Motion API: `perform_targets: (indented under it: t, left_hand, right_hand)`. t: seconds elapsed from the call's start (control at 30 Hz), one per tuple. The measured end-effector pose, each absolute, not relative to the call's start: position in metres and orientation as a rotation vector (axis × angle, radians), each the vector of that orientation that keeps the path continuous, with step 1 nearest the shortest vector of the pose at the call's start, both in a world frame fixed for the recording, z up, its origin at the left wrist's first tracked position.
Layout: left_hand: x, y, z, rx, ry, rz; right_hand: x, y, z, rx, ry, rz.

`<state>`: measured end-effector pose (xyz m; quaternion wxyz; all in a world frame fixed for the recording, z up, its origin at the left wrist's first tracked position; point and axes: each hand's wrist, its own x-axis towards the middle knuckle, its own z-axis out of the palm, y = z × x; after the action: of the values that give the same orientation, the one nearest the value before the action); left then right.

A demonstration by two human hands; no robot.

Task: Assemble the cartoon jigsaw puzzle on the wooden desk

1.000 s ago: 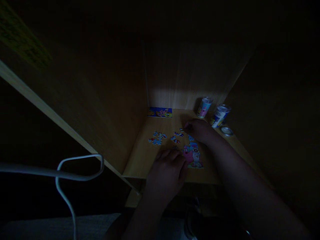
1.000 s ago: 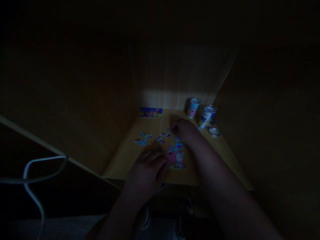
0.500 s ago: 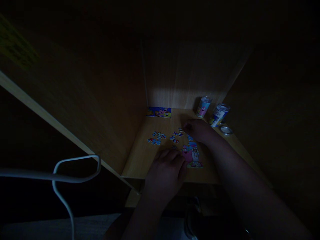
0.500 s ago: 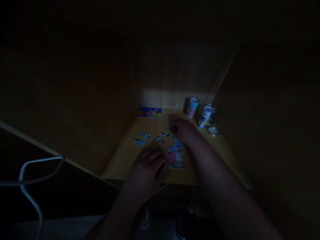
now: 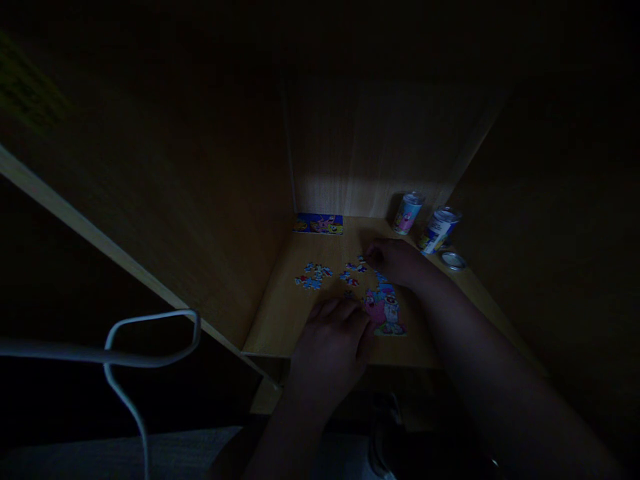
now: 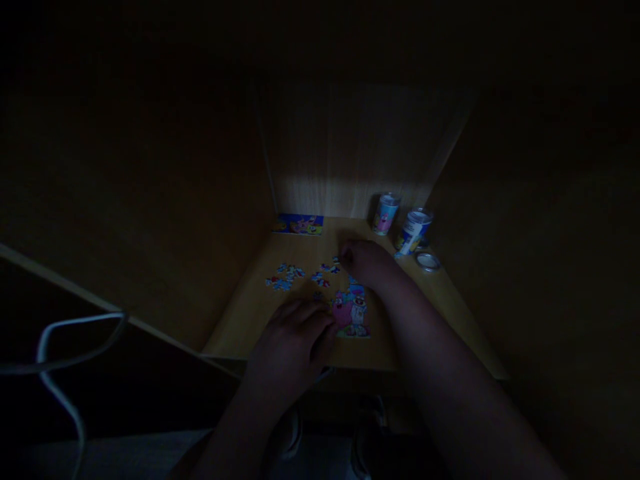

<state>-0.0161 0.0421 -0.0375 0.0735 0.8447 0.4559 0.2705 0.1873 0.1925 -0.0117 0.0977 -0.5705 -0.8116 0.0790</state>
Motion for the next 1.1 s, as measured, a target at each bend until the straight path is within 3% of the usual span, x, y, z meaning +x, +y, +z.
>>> perform_targets:
  t: [1.1]
  left_hand:
    - [-0.0153,0.0404,-0.0353,2.532,1.382,0.782]
  right_hand:
    - [0.1837,0.1884,-0.0097,-1.698,-2.423,0.301]
